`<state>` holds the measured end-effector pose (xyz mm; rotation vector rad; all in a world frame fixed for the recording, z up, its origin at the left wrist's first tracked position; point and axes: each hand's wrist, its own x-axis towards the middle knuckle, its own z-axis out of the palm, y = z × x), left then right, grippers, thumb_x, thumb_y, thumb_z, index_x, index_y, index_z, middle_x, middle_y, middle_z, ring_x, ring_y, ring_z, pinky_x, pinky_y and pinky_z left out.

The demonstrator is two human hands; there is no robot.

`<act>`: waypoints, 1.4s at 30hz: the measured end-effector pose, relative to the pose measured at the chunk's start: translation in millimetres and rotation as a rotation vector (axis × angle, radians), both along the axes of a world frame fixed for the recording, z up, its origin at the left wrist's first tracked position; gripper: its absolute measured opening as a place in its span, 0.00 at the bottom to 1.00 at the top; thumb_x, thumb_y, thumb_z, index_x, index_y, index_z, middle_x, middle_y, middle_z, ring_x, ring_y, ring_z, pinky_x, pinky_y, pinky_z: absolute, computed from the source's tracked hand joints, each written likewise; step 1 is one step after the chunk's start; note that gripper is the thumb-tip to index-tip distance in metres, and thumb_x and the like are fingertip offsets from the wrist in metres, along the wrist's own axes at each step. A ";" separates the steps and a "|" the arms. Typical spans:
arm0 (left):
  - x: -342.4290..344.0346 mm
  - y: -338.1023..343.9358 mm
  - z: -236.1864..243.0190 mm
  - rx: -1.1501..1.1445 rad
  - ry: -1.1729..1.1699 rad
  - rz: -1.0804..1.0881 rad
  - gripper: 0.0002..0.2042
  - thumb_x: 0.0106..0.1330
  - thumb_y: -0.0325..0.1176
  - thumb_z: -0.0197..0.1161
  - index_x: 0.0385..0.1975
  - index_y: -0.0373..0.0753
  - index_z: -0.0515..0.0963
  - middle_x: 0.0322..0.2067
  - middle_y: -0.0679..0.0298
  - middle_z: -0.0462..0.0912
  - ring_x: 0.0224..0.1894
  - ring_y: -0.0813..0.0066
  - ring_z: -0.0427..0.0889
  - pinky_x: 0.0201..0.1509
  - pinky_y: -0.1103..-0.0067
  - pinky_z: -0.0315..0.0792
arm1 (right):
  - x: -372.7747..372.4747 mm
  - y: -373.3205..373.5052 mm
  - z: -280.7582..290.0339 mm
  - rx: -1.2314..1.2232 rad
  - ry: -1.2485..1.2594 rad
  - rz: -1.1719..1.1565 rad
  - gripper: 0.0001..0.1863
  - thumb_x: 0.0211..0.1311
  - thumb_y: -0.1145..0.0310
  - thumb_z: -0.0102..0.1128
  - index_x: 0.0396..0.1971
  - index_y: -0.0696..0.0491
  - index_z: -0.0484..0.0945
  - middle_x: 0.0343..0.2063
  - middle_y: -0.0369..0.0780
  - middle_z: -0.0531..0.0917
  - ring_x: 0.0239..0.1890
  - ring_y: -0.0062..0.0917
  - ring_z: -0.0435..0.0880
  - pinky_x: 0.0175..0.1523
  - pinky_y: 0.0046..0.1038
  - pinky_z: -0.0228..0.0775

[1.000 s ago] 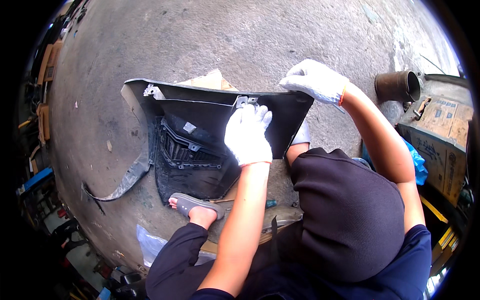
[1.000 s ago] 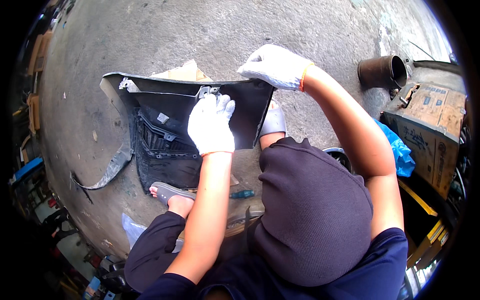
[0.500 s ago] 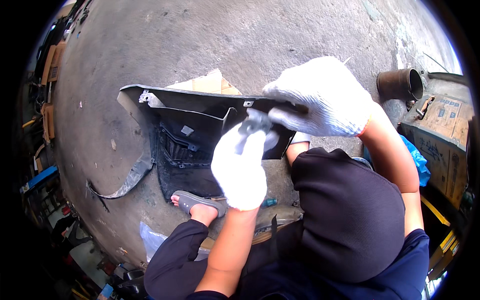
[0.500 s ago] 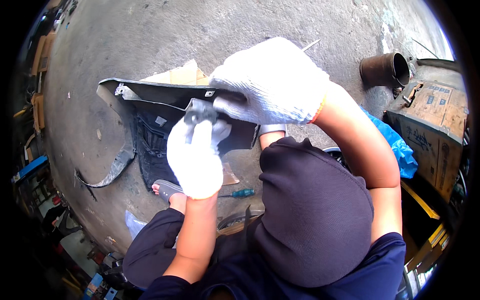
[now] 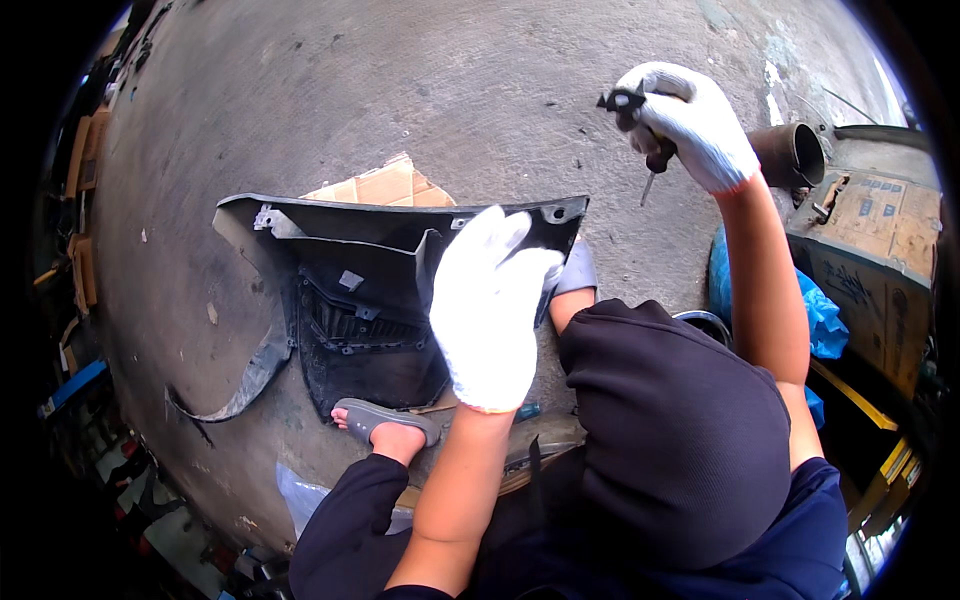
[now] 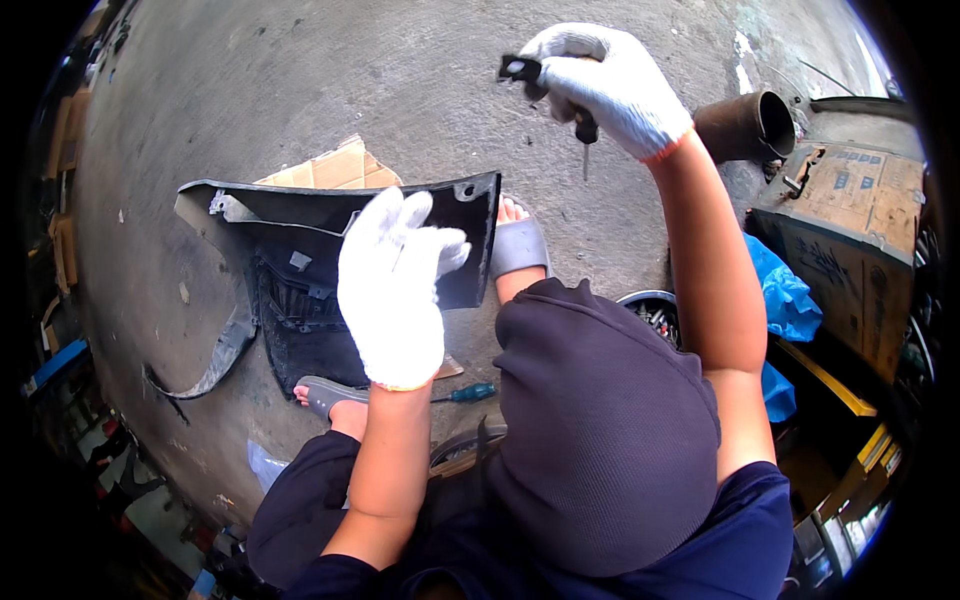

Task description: The person is sitting on the floor and using a screwdriver to remove screws from a black plastic car part. They then use a brush to clean the inside of the part.

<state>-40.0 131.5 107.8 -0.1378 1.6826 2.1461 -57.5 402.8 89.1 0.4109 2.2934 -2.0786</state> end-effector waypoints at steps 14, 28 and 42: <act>30.3 -78.6 -32.4 -0.149 -0.363 0.043 0.12 0.67 0.26 0.61 0.48 0.33 0.74 0.40 0.55 0.81 0.33 0.70 0.83 0.36 0.76 0.80 | 70.9 59.7 -221.8 0.570 -0.696 -0.174 0.22 0.54 0.51 0.58 0.30 0.58 0.84 0.31 0.49 0.85 0.35 0.43 0.84 0.43 0.38 0.73; 4.4 -270.4 176.8 -0.745 0.096 -0.108 0.12 0.69 0.28 0.59 0.50 0.33 0.75 0.39 0.59 0.82 0.35 0.72 0.82 0.41 0.78 0.77 | -43.0 10.2 70.2 0.356 0.335 -0.593 0.11 0.66 0.63 0.61 0.35 0.58 0.78 0.25 0.35 0.80 0.28 0.16 0.77 0.37 0.20 0.69; -52.3 -383.0 163.8 -1.478 0.344 -0.742 0.25 0.63 0.51 0.59 0.51 0.36 0.76 0.49 0.47 0.80 0.54 0.50 0.78 0.58 0.67 0.70 | -115.8 -311.4 199.8 1.127 0.512 0.386 0.27 0.60 0.43 0.61 0.33 0.57 0.76 0.24 0.49 0.83 0.29 0.44 0.84 0.38 0.40 0.75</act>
